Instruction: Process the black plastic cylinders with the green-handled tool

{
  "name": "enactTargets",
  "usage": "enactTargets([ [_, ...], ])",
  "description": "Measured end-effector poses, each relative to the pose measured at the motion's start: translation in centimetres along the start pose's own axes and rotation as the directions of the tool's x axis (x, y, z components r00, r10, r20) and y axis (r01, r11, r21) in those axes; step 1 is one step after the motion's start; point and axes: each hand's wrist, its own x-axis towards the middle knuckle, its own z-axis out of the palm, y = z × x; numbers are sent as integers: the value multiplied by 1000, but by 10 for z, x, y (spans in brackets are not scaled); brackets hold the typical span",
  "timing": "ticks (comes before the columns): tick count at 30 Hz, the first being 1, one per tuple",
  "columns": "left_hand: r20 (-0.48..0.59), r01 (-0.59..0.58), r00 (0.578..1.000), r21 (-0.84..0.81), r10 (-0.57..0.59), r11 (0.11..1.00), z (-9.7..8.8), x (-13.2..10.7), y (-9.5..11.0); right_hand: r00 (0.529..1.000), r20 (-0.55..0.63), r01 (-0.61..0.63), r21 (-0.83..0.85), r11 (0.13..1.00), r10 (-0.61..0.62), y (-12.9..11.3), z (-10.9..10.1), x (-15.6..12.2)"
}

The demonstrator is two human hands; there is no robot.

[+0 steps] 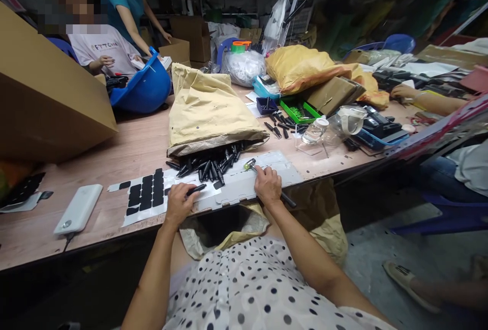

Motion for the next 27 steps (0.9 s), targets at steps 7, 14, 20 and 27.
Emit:
enactTargets([
  [7, 106, -95, 989, -90, 104, 991, 22, 7, 13, 999, -27, -16, 47, 999, 17, 1, 0, -1],
  [14, 134, -52, 989, -99, 65, 994, 22, 8, 13, 999, 9, -38, 126, 991, 37, 5, -9, 0],
  [20, 145, -39, 988, -95, 53, 995, 23, 8, 15, 985, -74, 169, 511, 843, -153, -20, -32, -20],
  [27, 161, -18, 986, -139, 41, 990, 26, 7, 13, 924, -46, 298, 710, 638, -380, -64, -39, -54],
])
